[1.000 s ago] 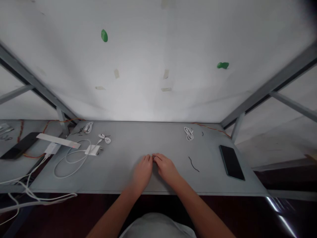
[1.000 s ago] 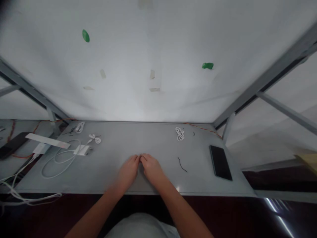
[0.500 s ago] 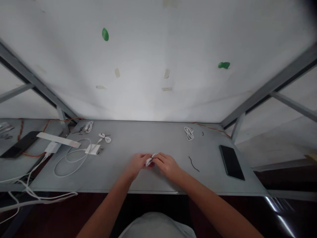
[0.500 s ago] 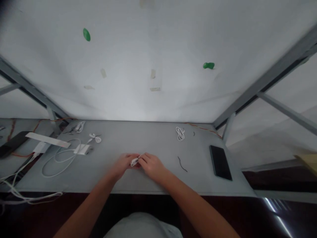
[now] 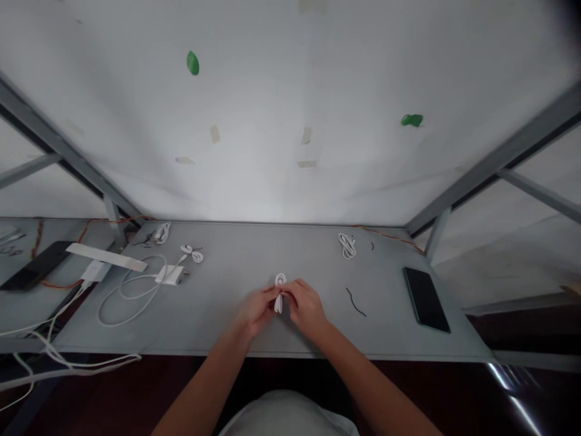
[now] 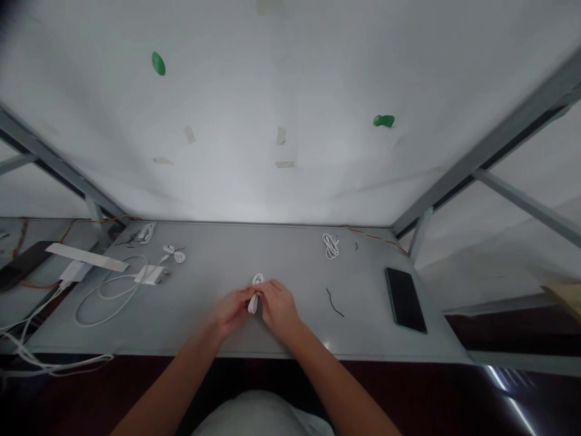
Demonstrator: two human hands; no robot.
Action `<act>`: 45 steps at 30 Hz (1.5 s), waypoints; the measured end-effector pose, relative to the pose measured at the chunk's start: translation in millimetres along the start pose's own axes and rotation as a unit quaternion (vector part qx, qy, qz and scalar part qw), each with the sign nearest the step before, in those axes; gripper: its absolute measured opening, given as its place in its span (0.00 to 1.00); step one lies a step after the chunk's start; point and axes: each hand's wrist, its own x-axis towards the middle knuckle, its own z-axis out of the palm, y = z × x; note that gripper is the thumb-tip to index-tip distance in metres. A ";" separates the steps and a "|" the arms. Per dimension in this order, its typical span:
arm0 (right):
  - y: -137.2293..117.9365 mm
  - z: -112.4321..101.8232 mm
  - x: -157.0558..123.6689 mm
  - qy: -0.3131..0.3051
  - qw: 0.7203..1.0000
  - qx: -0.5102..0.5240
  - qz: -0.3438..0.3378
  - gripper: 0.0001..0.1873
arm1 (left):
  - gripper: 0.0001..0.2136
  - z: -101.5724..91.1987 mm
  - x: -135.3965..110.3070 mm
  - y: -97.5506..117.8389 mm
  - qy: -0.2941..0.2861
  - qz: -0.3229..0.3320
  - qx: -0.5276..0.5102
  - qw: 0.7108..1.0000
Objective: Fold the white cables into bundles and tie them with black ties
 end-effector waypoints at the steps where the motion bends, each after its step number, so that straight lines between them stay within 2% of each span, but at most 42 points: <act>1: -1.6 1.3 -0.7 0.011 1.000 0.010 0.028 0.16 | 0.22 1.0 -0.9 0.8 -0.001 0.004 0.004 1.000; 4: -4.6 5.1 0.1 0.033 0.993 0.042 0.106 0.14 | 0.22 4.5 -3.0 5.1 0.004 0.042 0.066 0.997; 6: -3.5 6.8 3.7 0.045 0.982 0.085 0.163 0.14 | 0.19 5.4 -5.4 7.8 0.040 0.111 0.155 0.981; 8: 0.9 8.0 9.0 0.057 0.959 0.163 0.225 0.13 | 0.14 4.1 -10.2 8.2 0.105 0.209 0.271 0.934; 11: 11.6 10.2 16.3 0.060 0.895 0.314 0.313 0.16 | 0.09 -1.1 -22.0 2.5 0.168 0.327 0.417 0.832; 13: 17.8 12.9 18.5 0.056 0.849 0.382 0.360 0.18 | 0.13 -4.5 -30.3 -3.7 0.146 0.375 0.469 0.786; 15: 20.0 16.0 18.6 0.060 0.828 0.402 0.386 0.17 | 0.16 -6.4 -35.5 -8.4 0.100 0.393 0.492 0.771; 16: 19.1 17.2 18.2 0.065 0.830 0.397 0.386 0.16 | 0.17 -6.8 -36.4 -9.5 0.080 0.381 0.489 0.780; 17: 16.8 17.9 17.6 0.070 0.840 0.385 0.376 0.16 | 0.16 -6.9 -35.9 -9.8 0.064 0.351 0.474 0.805; 18: 13.4 18.0 17.0 0.075 0.855 0.368 0.358 0.16 | 0.16 -6.9 -34.3 -9.4 0.056 0.304 0.443 0.842; 20: 4.1 16.0 15.6 0.079 0.890 0.327 0.309 0.16 | 0.18 -7.2 -28.4 -7.1 0.046 0.177 0.324 0.928; 21: -0.9 13.9 15.0 0.070 0.904 0.307 0.287 0.15 | 0.21 -7.6 -24.9 -5.8 0.037 0.104 0.246 0.963; 22: -5.5 11.3 14.4 0.053 0.917 0.290 0.269 0.14 | 0.22 -8.0 -21.5 -4.5 0.028 0.033 0.167 0.985; 24: -12.2 5.5 13.5 0.015 0.935 0.257 0.243 0.12 | 0.20 -8.3 -15.7 -2.7 0.020 -0.067 0.034 0.997; 26: -13.5 0.8 13.3 0.005 0.951 0.219 0.220 0.12 | 0.12 -6.9 -11.7 -1.9 0.036 -0.094 -0.032 0.994; 27: -11.9 -0.3 13.5 0.017 0.957 0.201 0.209 0.11 | 0.10 -5.4 -10.2 -1.7 0.047 -0.081 -0.043 0.995; 29: -4.7 0.8 14.1 0.054 0.962 0.177 0.202 0.11 | 0.11 -1.1 -6.6 -1.4 0.055 -0.042 -0.016 0.997; 31: 7.2 6.6 14.3 0.081 0.955 0.180 0.222 0.10 | 0.15 3.6 -1.3 -0.5 0.063 0.018 0.077 0.995; 33: 21.8 15.2 13.3 0.102 0.944 0.187 0.253 0.09 | 0.15 6.3 6.2 0.8 0.096 0.108 0.226 0.963; 34: 29.4 19.6 12.1 0.109 0.941 0.181 0.263 0.09 | 0.14 6.4 10.3 1.2 0.117 0.156 0.307 0.931; 36: 43.5 27.2 8.7 0.112 0.949 0.146 0.258 0.10 | 0.11 3.8 18.2 0.4 0.144 0.232 0.452 0.849; 38: 54.3 32.3 4.6 0.103 0.963 0.098 0.231 0.11 | 0.11 -1.4 24.0 -3.3 0.160 0.273 0.553 0.771; 40: 60.7 35.3 1.2 0.106 0.971 0.059 0.208 0.10 | 0.14 -7.2 27.1 -9.2 0.189 0.285 0.615 0.711; 42: 63.6 37.2 -1.1 0.130 0.969 0.033 0.206 0.11 | 0.17 -11.8 28.2 -15.3 0.225 0.288 0.647 0.670; 45: 64.4 39.2 -3.2 0.161 0.964 0.021 0.210 0.14 | 0.18 -16.5 28.0 -20.7 0.236 0.298 0.661 0.647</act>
